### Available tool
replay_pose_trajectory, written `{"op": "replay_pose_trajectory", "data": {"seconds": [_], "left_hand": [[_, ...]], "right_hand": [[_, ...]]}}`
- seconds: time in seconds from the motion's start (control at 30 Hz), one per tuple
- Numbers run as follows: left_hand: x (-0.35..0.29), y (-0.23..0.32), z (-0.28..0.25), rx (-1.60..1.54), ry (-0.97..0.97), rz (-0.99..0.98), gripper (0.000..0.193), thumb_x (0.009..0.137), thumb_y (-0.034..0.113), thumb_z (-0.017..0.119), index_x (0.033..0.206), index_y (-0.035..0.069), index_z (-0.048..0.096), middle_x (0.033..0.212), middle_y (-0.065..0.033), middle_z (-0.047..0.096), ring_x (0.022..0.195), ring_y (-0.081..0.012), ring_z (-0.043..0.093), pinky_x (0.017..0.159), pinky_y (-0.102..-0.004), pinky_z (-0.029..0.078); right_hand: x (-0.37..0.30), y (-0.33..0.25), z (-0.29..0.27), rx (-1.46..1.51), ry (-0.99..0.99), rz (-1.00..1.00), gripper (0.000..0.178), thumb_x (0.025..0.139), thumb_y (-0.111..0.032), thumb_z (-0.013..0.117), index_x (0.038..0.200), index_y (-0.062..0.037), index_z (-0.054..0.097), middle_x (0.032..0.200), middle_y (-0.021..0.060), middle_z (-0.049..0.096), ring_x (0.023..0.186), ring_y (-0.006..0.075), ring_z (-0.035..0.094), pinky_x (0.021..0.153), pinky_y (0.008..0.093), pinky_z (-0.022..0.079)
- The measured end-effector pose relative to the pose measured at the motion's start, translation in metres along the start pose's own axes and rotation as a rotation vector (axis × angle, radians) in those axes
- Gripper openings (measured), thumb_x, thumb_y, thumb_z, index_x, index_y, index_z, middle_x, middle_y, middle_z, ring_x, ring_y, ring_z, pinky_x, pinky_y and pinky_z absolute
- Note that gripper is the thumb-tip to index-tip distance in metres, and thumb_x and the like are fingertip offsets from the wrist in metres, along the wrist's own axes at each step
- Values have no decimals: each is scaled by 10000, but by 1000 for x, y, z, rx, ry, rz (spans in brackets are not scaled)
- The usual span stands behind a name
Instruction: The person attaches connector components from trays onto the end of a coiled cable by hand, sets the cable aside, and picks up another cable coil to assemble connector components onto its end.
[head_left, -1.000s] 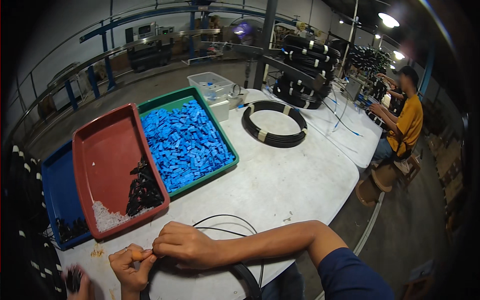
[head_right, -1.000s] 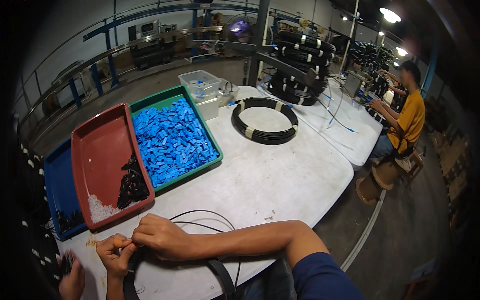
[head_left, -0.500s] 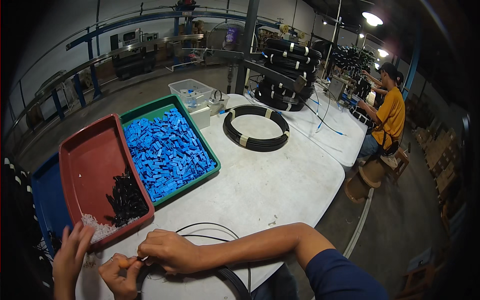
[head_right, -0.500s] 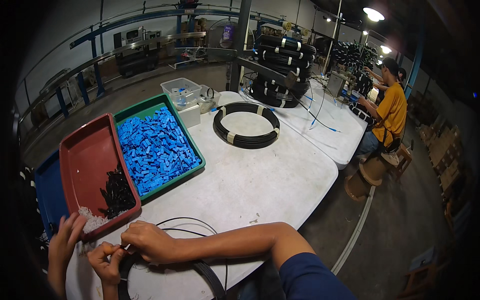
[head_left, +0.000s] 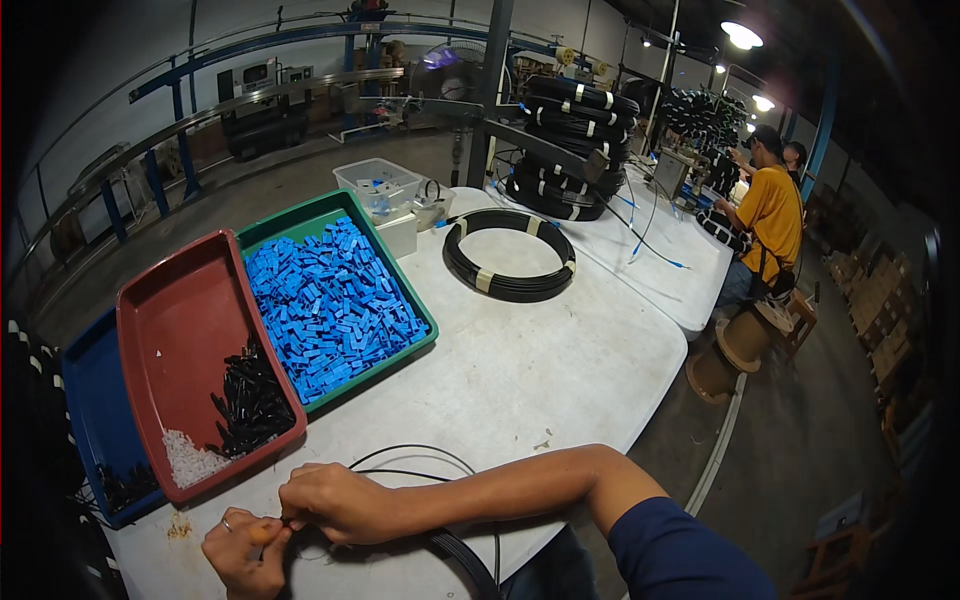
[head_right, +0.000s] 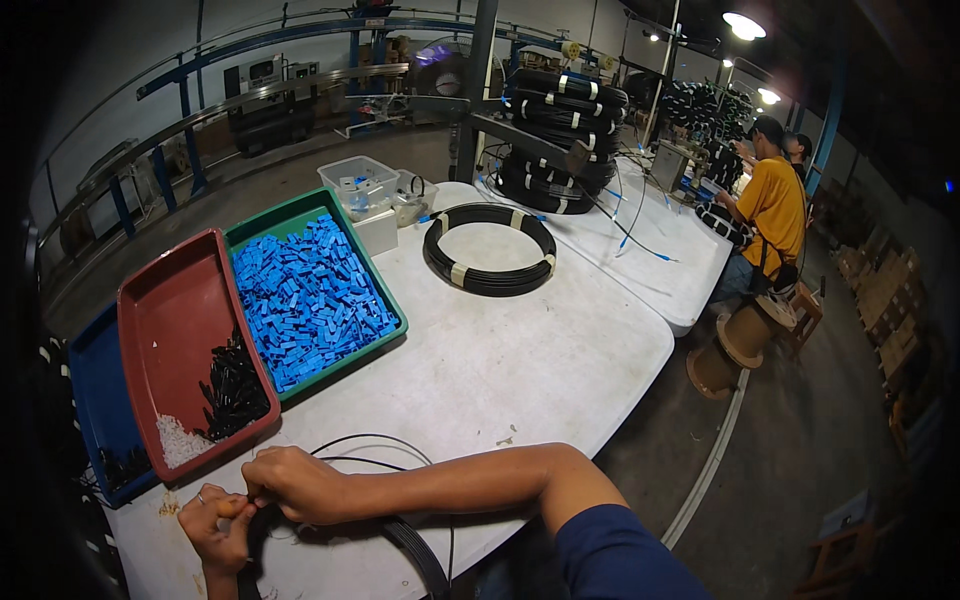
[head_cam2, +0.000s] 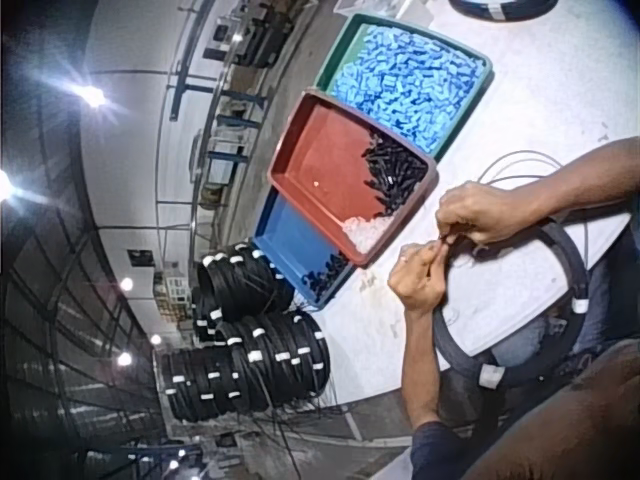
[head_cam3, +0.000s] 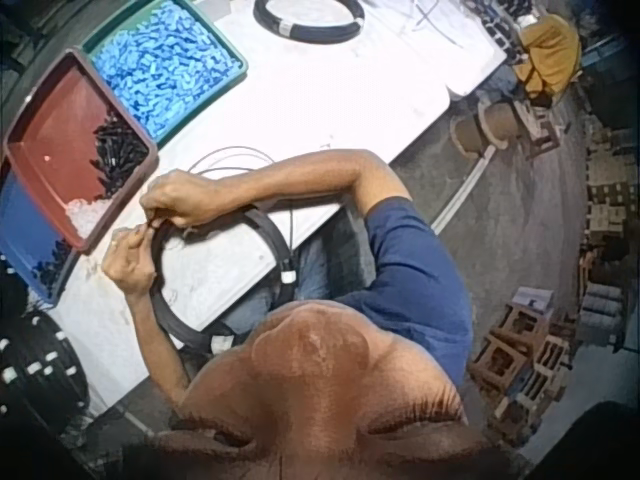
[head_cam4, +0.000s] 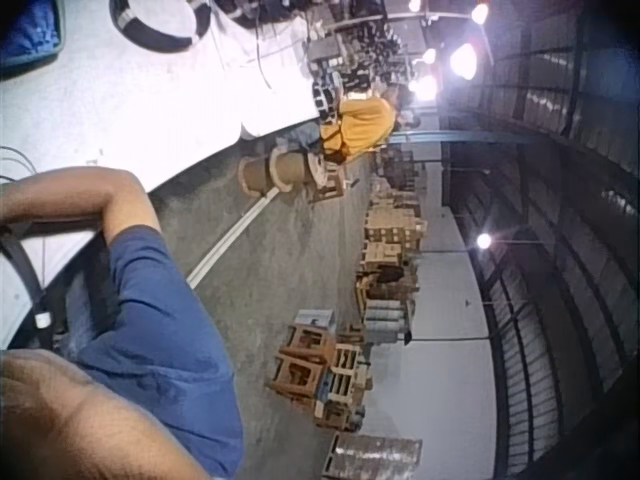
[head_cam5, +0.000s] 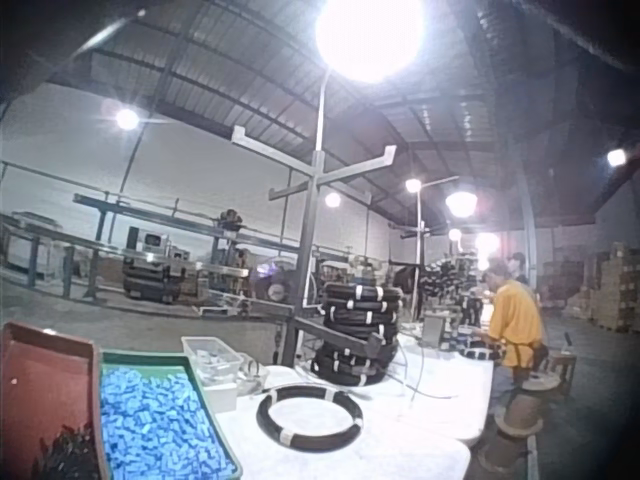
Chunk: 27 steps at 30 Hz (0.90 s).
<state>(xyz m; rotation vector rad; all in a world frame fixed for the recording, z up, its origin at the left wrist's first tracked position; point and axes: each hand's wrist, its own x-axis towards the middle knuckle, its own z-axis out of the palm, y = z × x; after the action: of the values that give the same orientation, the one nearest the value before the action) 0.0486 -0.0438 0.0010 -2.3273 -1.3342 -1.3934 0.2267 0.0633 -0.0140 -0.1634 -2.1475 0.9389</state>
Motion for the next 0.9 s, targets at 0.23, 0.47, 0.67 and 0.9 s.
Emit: {"op": "replay_pose_trajectory", "data": {"seconds": [0.23,0.47,0.67,0.9], "left_hand": [[7,9,-7,-59,-6,9,129,732,-52,768,784,5,664,687,-117,669,581,-247,598,610,-364,461],[-1,-2,-2,-135,60,-147,136,717,-32,794,784,-8,678,706,-126,681,590,-241,591,606,-350,452],[7,-1,0,-107,12,-28,137,711,-38,784,768,-9,663,707,-132,681,606,-246,593,608,-347,457],[6,1,-2,23,10,55,171,691,-57,798,800,-4,677,715,-132,696,589,-251,617,584,-342,477]], "right_hand": [[0,-6,4,-114,46,-173,180,676,6,689,779,-18,543,830,185,628,796,386,596,694,445,467],[2,-9,3,-12,65,-27,197,673,42,682,796,-16,539,769,167,592,802,398,596,701,471,464],[-1,-9,-3,-155,35,-140,218,715,65,694,877,-23,579,785,138,589,789,340,602,724,425,478],[-1,-1,1,106,-100,112,234,720,45,712,901,-37,589,862,137,640,833,341,625,732,419,485]]}}
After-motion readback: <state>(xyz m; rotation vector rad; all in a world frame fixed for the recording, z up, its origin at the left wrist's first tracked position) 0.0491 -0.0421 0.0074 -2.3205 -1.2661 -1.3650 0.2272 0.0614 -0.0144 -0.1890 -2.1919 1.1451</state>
